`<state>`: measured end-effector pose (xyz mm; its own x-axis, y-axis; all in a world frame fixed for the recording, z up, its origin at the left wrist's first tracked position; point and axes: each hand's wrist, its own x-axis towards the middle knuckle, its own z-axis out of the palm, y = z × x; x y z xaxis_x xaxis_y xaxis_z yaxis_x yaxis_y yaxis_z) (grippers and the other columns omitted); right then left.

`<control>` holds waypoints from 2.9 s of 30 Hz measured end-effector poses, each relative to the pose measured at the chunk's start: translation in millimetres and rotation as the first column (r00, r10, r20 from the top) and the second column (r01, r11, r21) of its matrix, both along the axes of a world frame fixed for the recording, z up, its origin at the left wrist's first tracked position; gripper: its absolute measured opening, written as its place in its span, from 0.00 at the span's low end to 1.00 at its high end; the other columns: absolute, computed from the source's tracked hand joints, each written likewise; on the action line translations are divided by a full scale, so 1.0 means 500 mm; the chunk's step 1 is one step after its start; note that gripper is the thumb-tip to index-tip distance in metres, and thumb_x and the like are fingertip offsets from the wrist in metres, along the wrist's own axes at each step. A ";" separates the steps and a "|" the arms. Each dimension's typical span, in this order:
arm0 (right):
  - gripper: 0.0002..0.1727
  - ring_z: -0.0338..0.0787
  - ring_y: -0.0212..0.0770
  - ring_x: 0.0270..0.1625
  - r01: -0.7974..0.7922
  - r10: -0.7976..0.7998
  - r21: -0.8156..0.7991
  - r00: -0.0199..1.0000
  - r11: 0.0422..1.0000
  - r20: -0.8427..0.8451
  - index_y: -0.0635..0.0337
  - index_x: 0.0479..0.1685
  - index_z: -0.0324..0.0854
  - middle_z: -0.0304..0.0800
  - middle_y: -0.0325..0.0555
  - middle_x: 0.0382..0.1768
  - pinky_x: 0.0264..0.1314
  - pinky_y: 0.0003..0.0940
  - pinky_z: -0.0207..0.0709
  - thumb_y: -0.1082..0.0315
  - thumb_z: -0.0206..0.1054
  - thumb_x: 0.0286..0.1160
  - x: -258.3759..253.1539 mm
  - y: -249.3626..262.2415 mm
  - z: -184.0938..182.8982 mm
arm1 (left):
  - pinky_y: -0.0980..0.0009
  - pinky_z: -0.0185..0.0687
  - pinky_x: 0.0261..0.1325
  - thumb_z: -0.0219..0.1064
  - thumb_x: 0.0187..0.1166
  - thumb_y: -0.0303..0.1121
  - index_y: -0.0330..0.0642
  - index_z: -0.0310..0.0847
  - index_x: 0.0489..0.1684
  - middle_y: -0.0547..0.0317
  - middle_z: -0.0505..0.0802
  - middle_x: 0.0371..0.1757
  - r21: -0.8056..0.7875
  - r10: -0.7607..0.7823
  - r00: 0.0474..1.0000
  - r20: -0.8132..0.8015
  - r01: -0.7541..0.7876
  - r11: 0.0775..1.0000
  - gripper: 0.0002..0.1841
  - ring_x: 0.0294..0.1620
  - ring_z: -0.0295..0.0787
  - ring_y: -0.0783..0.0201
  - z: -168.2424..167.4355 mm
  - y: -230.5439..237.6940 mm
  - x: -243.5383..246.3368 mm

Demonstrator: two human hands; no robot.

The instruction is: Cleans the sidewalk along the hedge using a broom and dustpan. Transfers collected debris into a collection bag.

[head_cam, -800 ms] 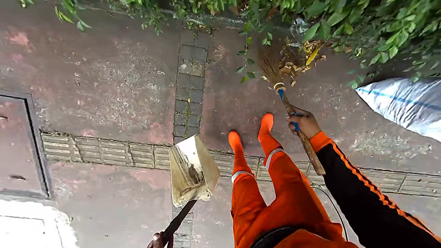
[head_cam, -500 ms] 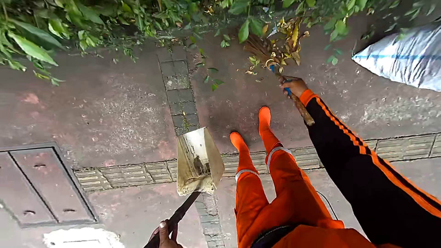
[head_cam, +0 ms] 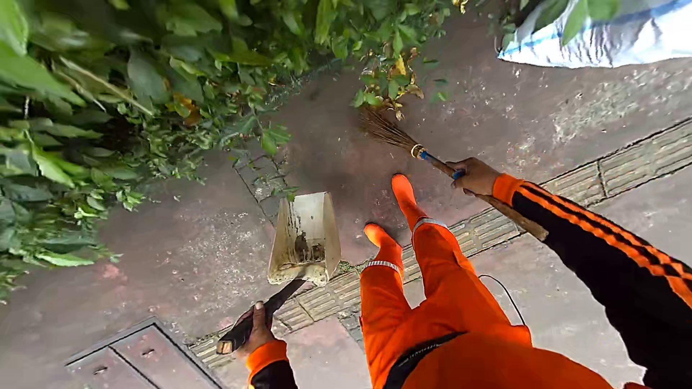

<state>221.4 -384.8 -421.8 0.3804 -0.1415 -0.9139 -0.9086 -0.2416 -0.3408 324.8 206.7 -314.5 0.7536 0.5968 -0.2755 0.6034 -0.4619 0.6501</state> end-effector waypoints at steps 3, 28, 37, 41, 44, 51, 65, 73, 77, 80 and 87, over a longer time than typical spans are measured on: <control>0.39 0.80 0.41 0.19 0.147 -0.148 0.130 0.989 0.980 -0.002 0.42 0.93 0.61 0.88 0.54 0.35 0.23 0.39 0.80 0.68 0.69 0.81 -0.082 0.003 0.149 | 0.64 0.90 0.42 0.79 0.71 0.25 0.28 0.80 0.56 0.48 0.91 0.45 0.006 -0.171 0.985 -0.029 0.172 0.985 0.19 0.41 0.89 0.64 -0.015 -0.075 0.101; 0.37 0.91 0.69 0.46 0.669 -0.647 -0.377 0.734 0.640 0.204 0.50 0.87 0.72 0.92 0.68 0.51 0.49 0.75 0.79 0.70 0.72 0.72 0.105 0.080 0.028 | 0.55 0.74 0.80 0.80 0.73 0.41 0.25 0.71 0.77 0.33 0.85 0.71 0.296 -0.812 0.467 -0.350 0.877 0.378 0.37 0.75 0.82 0.46 -0.394 -0.552 0.754; 0.15 0.89 0.68 0.52 0.299 -0.267 -0.398 0.954 0.867 0.134 0.70 0.54 0.83 0.87 0.70 0.48 0.52 0.71 0.78 0.75 0.71 0.68 0.310 -0.272 -0.154 | 0.56 0.76 0.79 0.80 0.73 0.31 0.23 0.64 0.80 0.33 0.83 0.73 0.231 -0.772 0.576 -0.269 0.816 0.529 0.38 0.75 0.82 0.48 -0.425 -0.556 0.767; 0.32 0.88 0.52 0.34 0.208 -0.130 -0.366 0.965 0.907 0.227 0.49 0.73 0.84 0.90 0.51 0.34 0.35 0.61 0.81 0.78 0.73 0.63 0.172 -0.138 0.028 | 0.58 0.80 0.76 0.84 0.65 0.27 0.20 0.65 0.78 0.31 0.86 0.68 0.181 -0.810 0.570 -0.137 0.819 0.545 0.41 0.70 0.86 0.49 -0.437 -0.548 0.782; 0.35 0.89 0.59 0.36 0.311 -0.263 -0.387 0.949 0.868 0.174 0.45 0.82 0.77 0.91 0.60 0.41 0.39 0.66 0.79 0.77 0.72 0.72 0.139 -0.175 0.096 | 0.59 0.75 0.80 0.83 0.67 0.27 0.20 0.63 0.79 0.30 0.83 0.72 0.217 -0.750 0.632 -0.194 0.773 0.596 0.41 0.75 0.81 0.48 -0.417 -0.581 0.762; 0.18 0.90 0.68 0.50 0.223 -0.177 -0.314 0.969 0.923 0.171 0.63 0.55 0.87 0.90 0.66 0.44 0.49 0.74 0.79 0.76 0.74 0.62 0.321 -0.183 -0.129 | 0.61 0.81 0.74 0.87 0.63 0.33 0.24 0.75 0.70 0.38 0.90 0.63 0.258 -0.793 0.596 -0.130 0.792 0.553 0.37 0.66 0.88 0.55 -0.427 -0.628 0.754; 0.45 0.93 0.55 0.40 0.473 -0.469 0.008 0.869 0.881 0.158 0.43 0.91 0.66 0.94 0.55 0.43 0.44 0.61 0.86 0.74 0.69 0.65 0.120 0.352 0.163 | 0.59 0.74 0.81 0.85 0.66 0.34 0.27 0.69 0.79 0.36 0.86 0.71 0.268 -0.792 0.544 -0.277 0.835 0.480 0.41 0.75 0.82 0.51 -0.403 -0.592 0.750; 0.41 0.91 0.69 0.53 0.537 -0.541 -0.067 0.834 0.841 -0.108 0.58 0.87 0.64 0.90 0.68 0.50 0.54 0.70 0.82 0.73 0.71 0.66 0.275 0.361 -0.049 | 0.62 0.72 0.82 0.85 0.66 0.36 0.25 0.65 0.80 0.34 0.84 0.73 0.262 -0.777 0.523 -0.349 0.851 0.455 0.43 0.76 0.81 0.52 -0.422 -0.564 0.765; 0.55 0.88 0.71 0.61 0.346 -0.345 0.226 0.938 0.911 -0.042 0.44 0.98 0.44 0.86 0.70 0.59 0.59 0.72 0.80 0.75 0.69 0.65 0.398 0.472 -0.019 | 0.65 0.80 0.76 0.87 0.64 0.33 0.29 0.73 0.73 0.41 0.89 0.66 0.195 -0.836 0.484 -0.257 0.874 0.446 0.38 0.68 0.87 0.58 -0.437 -0.550 0.774; 0.51 0.89 0.69 0.58 0.292 -0.322 0.321 0.946 0.901 0.043 0.38 0.97 0.48 0.88 0.66 0.55 0.57 0.70 0.80 0.74 0.67 0.69 0.357 0.529 0.081 | 0.63 0.77 0.77 0.85 0.66 0.34 0.28 0.67 0.79 0.39 0.87 0.69 0.180 -0.803 0.517 -0.298 0.856 0.484 0.41 0.71 0.86 0.56 -0.423 -0.546 0.781; 0.46 0.93 0.53 0.35 0.691 -0.689 -0.122 0.722 0.713 0.065 0.54 0.91 0.65 0.95 0.57 0.43 0.41 0.59 0.86 0.75 0.68 0.60 0.179 0.637 0.212 | 0.60 0.73 0.81 0.80 0.71 0.31 0.27 0.74 0.75 0.36 0.86 0.71 0.194 -0.872 0.390 -0.296 0.918 0.345 0.33 0.75 0.83 0.50 -0.427 -0.437 0.833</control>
